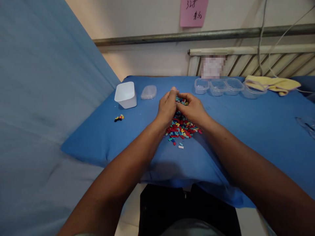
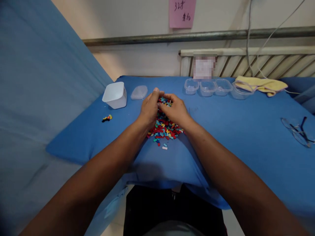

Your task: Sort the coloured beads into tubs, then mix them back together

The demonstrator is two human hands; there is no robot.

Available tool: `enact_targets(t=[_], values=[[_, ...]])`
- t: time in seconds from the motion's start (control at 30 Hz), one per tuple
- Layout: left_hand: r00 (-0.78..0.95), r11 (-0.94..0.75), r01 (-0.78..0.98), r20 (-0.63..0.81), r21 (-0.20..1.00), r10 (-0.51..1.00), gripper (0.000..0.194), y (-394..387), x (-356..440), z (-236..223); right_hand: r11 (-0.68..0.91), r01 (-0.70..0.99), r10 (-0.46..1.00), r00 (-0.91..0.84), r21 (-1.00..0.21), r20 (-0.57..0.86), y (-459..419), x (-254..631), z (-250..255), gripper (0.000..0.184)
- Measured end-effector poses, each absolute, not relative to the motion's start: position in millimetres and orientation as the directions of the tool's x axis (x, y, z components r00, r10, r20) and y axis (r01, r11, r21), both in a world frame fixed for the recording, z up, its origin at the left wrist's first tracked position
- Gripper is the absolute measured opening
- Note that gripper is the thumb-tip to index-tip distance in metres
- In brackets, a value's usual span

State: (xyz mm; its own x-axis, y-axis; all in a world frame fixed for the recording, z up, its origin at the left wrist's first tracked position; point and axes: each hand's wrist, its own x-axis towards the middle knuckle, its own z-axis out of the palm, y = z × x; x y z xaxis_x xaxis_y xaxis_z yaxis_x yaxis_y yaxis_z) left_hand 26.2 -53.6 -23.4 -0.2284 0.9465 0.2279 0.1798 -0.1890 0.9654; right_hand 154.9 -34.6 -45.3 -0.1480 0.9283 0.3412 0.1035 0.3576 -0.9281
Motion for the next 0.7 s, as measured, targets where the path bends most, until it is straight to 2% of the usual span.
enact_targets(t=[0.17,0.3,0.37,0.43,0.5,0.6,0.7], values=[[-0.093,-0.212,0.287,0.247,0.934,0.964,0.066,-82,2,-20,0.438,0.100,0.872,-0.290,-0.893,0.395,-43,158,-44,0.037],[0.111,-0.273,0.469,0.250,0.840,0.962,0.067,-120,-26,-22,0.380,-0.029,0.875,-0.312,-0.924,0.370,-43,168,-42,0.038],[0.227,-0.276,0.621,0.168,0.734,0.959,0.088,-141,-38,-26,0.339,-0.094,0.887,-0.298,-0.936,0.352,-42,175,-41,0.038],[0.228,-0.200,0.784,0.028,0.588,0.973,0.119,-159,-43,-32,0.298,-0.162,0.898,-0.287,-0.941,0.334,-39,181,-40,0.039],[0.162,-0.099,0.883,-0.100,0.458,0.982,0.141,-170,-42,-38,0.242,-0.229,0.905,-0.297,-0.943,0.305,-38,183,-40,0.043],[0.106,-0.038,0.922,-0.159,0.385,0.982,0.145,-172,-30,-44,0.157,-0.287,0.906,-0.340,-0.945,0.254,-38,182,-41,0.052],[0.087,-0.036,0.906,-0.103,0.421,0.991,0.139,-158,-16,-49,0.134,-0.304,0.885,-0.391,-0.943,0.252,-38,182,-40,0.055]])
